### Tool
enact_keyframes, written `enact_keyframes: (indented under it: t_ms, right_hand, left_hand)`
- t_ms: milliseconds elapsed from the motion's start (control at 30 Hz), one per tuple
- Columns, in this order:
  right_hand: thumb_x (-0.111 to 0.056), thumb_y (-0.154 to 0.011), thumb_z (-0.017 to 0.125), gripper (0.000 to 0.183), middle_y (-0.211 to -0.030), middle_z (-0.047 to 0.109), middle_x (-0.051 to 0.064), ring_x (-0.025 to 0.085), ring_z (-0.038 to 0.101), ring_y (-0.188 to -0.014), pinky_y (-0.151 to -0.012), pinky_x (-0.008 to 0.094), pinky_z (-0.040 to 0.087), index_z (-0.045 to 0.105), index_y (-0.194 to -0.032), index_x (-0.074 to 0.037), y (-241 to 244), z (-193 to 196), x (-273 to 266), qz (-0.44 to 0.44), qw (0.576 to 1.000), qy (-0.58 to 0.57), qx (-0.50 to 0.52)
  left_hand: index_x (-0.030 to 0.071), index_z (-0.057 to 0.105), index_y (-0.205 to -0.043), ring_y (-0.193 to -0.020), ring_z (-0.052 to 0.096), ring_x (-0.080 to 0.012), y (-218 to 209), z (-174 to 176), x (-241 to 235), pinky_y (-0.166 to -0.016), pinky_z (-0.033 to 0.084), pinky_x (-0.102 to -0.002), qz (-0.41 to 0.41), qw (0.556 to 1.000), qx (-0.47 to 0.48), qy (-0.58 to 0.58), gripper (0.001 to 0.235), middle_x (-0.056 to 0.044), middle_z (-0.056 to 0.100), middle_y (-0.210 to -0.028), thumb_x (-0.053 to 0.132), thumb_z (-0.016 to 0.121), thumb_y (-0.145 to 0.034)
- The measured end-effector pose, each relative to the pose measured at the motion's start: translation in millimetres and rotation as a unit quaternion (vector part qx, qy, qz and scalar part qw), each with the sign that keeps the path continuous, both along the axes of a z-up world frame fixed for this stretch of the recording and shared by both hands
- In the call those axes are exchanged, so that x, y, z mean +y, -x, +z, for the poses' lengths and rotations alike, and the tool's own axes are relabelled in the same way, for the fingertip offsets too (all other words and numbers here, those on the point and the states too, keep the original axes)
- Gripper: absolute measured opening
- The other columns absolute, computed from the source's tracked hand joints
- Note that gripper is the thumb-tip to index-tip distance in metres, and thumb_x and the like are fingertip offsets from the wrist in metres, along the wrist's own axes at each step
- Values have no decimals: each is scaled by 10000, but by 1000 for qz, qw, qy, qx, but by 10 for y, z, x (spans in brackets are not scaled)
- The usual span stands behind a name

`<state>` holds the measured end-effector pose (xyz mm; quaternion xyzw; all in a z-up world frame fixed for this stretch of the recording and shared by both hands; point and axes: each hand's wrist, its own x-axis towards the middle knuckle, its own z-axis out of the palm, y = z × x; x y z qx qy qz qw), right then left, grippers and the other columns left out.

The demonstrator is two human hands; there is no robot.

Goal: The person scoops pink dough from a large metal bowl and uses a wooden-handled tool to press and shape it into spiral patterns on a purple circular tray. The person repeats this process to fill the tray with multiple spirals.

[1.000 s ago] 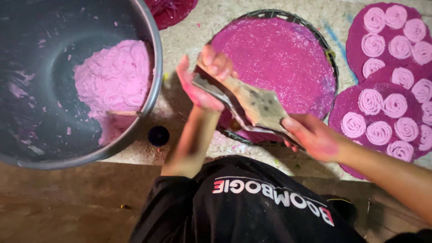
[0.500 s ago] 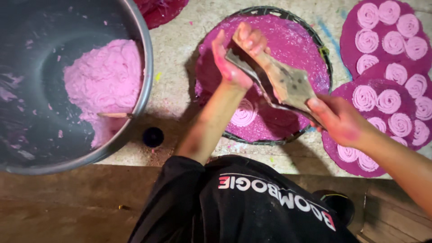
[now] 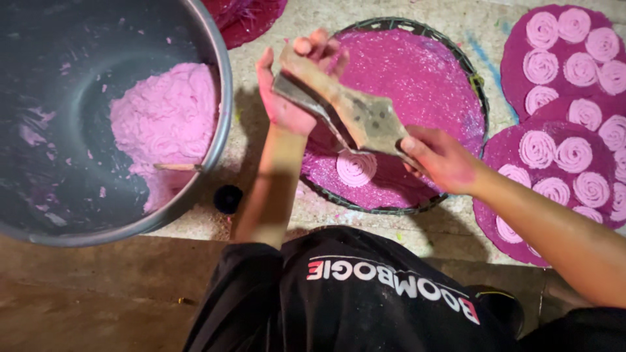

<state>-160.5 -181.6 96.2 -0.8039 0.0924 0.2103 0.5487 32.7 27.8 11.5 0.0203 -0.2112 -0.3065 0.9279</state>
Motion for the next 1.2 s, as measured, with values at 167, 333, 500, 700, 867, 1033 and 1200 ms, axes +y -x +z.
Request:
enact_keyframes:
  t_ms: [167,333,500,700,867,1033,1200]
  right_hand:
    - [-392,-1050,482,378,-699,547,-3,91,515,-608,-537,277,422,600,-954,-46,59,-37,-140,-15,1000,-1,5]
    - [-355,-1026,505,307,-702,564,-9,94,529,-594,-507,275,417,601,-1003,-64,109,-217,-125,-74,997,-10,33]
    - [-358,-1045,527,323,-754,570,-14,72,534,-660,-565,247,438,620,-1127,-61,143,-441,-126,-114,991,-62,-12]
    - [-517,-1056,506,525,-836,604,12,92,558,-724,-633,259,458,611,-1203,-24,335,-568,-241,-127,982,-103,-97]
    - [-662,-1006,514,727,-941,628,39,111,584,-791,-688,273,486,595,-1287,3,545,-561,-188,-160,960,-178,-143]
    - [-720,-998,501,818,-981,646,66,134,604,-809,-708,290,496,583,-1337,19,729,-570,-92,-193,945,-204,-170]
    - [-718,-980,549,843,-972,642,97,159,596,-812,-723,314,491,574,-1359,34,905,-636,-45,-224,927,-253,-164]
  left_hand:
    - [39,608,-1348,-1030,645,-206,296,-524,207,-936,525,-354,-11,902,-34,-430,630,-111,681,-1192,506,395,-983]
    - [81,376,-1523,-911,594,-168,654,-1228,292,-692,455,-306,-16,892,-104,-439,550,-99,653,-1271,24,501,-990]
    - [101,346,-1587,-1070,709,-121,784,-955,290,-807,563,-240,50,892,-121,-432,651,-125,683,-1310,-3,588,-992]
    - [200,590,-1413,-516,686,-189,1232,61,645,-471,526,-331,116,419,-410,-802,443,73,806,-971,240,653,-976]
    - [217,690,-1297,-665,705,-242,1398,265,644,-623,556,-387,285,347,-520,-727,308,-74,758,-850,302,690,-1001]
    - [162,651,-1302,-881,713,-240,1457,93,672,-768,561,-390,284,408,-527,-690,351,-48,731,-976,236,694,-962]
    - [140,664,-1342,-800,681,-295,1506,-5,676,-705,546,-421,221,396,-528,-718,465,-100,680,-870,181,726,-884]
